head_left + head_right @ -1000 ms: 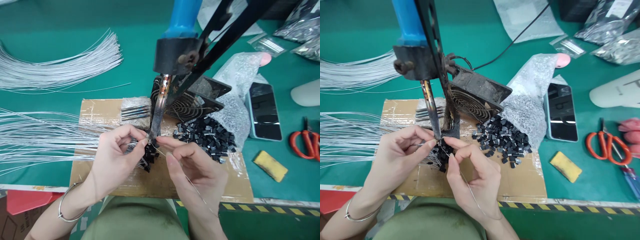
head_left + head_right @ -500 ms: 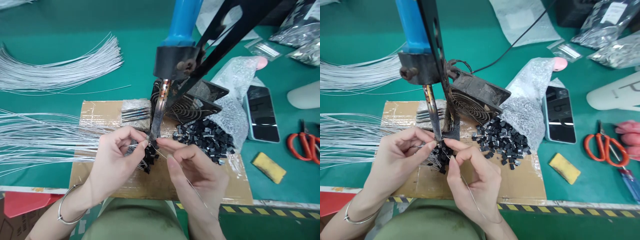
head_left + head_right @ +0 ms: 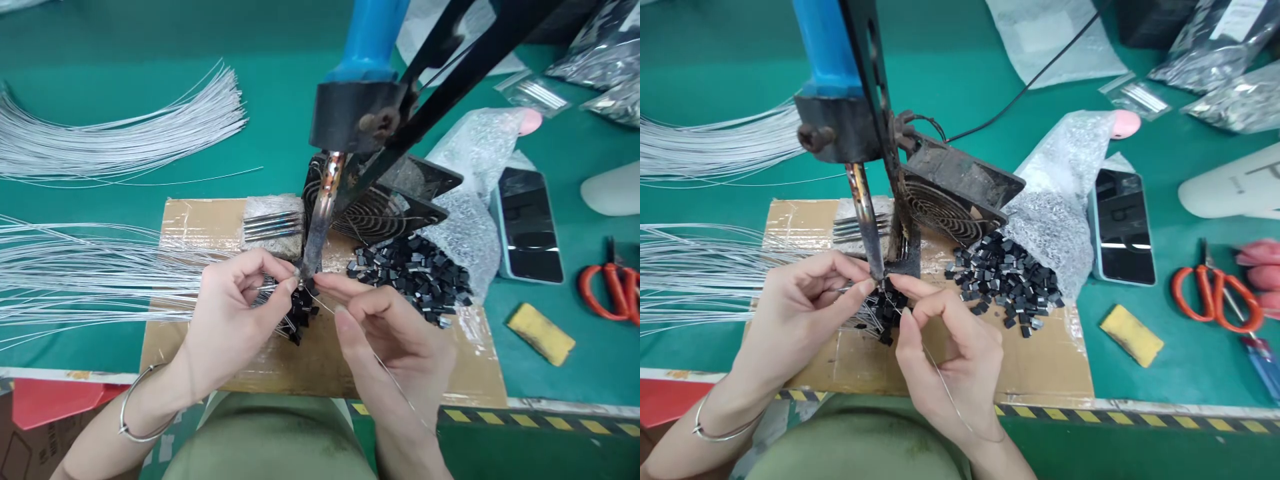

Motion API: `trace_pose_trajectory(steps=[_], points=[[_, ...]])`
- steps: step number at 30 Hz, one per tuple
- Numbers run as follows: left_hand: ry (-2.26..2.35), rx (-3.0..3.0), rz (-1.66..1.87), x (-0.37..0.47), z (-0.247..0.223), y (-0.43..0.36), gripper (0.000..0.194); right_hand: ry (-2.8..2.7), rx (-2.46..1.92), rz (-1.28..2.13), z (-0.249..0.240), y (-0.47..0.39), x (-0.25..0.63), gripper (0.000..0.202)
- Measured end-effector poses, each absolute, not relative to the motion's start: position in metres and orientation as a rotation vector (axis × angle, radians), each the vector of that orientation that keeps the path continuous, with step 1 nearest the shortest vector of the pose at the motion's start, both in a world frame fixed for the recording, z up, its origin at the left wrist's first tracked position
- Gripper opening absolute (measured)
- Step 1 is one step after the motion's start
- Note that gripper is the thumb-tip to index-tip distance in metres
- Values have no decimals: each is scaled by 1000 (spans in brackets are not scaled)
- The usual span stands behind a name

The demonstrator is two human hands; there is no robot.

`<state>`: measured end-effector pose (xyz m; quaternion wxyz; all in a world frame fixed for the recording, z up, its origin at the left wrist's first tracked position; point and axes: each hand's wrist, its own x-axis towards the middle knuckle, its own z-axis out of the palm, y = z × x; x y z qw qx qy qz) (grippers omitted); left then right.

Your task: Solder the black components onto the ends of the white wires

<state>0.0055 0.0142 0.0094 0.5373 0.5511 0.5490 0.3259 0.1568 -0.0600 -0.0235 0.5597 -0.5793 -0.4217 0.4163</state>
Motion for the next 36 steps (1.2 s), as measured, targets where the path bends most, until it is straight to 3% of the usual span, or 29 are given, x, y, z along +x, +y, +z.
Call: trace_pose_trajectory(steps=[36], points=[[1299,1311,788,3,8,13,12,-991,-1383,996,-23,-59,156,18]])
